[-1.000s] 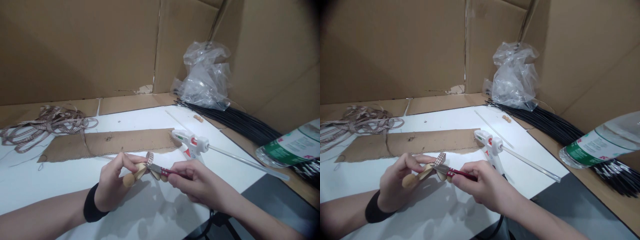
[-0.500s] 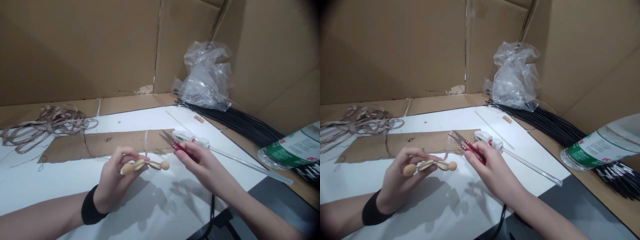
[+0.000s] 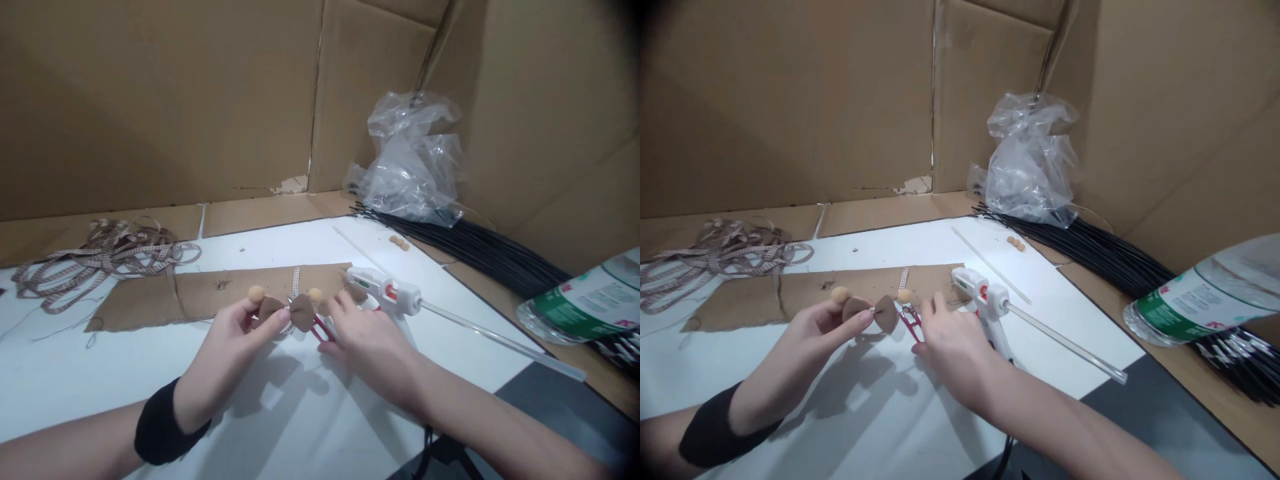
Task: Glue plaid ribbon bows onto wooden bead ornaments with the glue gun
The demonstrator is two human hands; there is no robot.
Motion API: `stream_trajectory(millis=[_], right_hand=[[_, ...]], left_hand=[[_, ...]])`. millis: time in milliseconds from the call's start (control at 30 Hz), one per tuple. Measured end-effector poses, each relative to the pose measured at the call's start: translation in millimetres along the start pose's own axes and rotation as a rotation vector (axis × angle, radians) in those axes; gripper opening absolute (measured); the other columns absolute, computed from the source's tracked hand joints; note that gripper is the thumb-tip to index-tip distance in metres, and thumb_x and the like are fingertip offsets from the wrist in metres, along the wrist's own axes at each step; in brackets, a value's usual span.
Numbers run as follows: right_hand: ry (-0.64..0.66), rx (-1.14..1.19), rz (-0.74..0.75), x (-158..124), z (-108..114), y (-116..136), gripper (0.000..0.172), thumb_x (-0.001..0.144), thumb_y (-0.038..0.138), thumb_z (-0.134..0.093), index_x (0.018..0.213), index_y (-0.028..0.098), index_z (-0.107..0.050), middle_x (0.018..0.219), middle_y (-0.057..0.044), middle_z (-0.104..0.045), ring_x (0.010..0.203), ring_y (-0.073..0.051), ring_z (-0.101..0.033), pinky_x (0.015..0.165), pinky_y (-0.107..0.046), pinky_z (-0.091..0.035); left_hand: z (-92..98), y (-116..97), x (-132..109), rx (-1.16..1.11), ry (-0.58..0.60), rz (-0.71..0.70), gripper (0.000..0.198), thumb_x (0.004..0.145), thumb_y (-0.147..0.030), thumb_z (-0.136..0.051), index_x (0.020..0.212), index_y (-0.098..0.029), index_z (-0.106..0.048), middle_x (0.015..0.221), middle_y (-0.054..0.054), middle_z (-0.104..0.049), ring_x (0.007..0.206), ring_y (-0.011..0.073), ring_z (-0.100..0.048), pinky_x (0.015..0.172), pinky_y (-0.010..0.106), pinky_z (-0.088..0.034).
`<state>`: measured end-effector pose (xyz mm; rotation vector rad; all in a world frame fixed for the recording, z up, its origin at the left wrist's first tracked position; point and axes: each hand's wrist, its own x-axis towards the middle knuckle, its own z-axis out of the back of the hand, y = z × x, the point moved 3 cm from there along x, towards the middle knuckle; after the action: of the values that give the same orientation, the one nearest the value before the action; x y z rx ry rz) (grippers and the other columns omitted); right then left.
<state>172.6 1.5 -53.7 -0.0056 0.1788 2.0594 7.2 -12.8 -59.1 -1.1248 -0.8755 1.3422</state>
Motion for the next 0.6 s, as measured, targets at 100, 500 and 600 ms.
stream_trajectory(millis=[100, 500, 600], right_hand=[[-0.063, 0.409, 0.031, -8, 20, -2, 0.057, 0.067, 0.04, -0.067, 0.114, 0.019, -0.043, 0.108, -0.008, -0.054, 0.081, -0.02, -0.058, 0.062, -0.03, -0.045], [-0.158, 0.946, 0.127, 10, 23, 8, 0.01, 0.076, 0.027, -0.058, 0.08, 0.019, -0.063, 0.082, -0.002, -0.059, 0.08, -0.015, -0.054, 0.069, -0.027, -0.041], [-0.249, 0.881, 0.091, 9, 24, 9, 0.007, 0.073, 0.025, -0.06, 0.072, 0.019, -0.063, 0.084, -0.002, -0.06, 0.09, -0.017, -0.052, 0.076, -0.029, -0.04]], left_hand=[[0.3, -1, 1, 0.068, 0.023, -0.023, 0.035, 0.076, -0.046, -0.053, 0.059, -0.018, -0.039, 0.061, -0.005, -0.029, 0.058, 0.0107, -0.033, 0.053, 0.022, -0.029], [1.2, -6, -5, 0.125, -0.079, -0.072, 0.034, 0.074, -0.042, -0.055, 0.055, -0.018, -0.041, 0.056, -0.005, -0.033, 0.053, 0.0101, -0.033, 0.047, 0.022, -0.029], [0.4, -7, -6, 0.115, -0.089, -0.1, 0.027, 0.074, -0.038, -0.056, 0.059, -0.017, -0.046, 0.059, -0.003, -0.043, 0.057, 0.0115, -0.041, 0.052, 0.022, -0.033]])
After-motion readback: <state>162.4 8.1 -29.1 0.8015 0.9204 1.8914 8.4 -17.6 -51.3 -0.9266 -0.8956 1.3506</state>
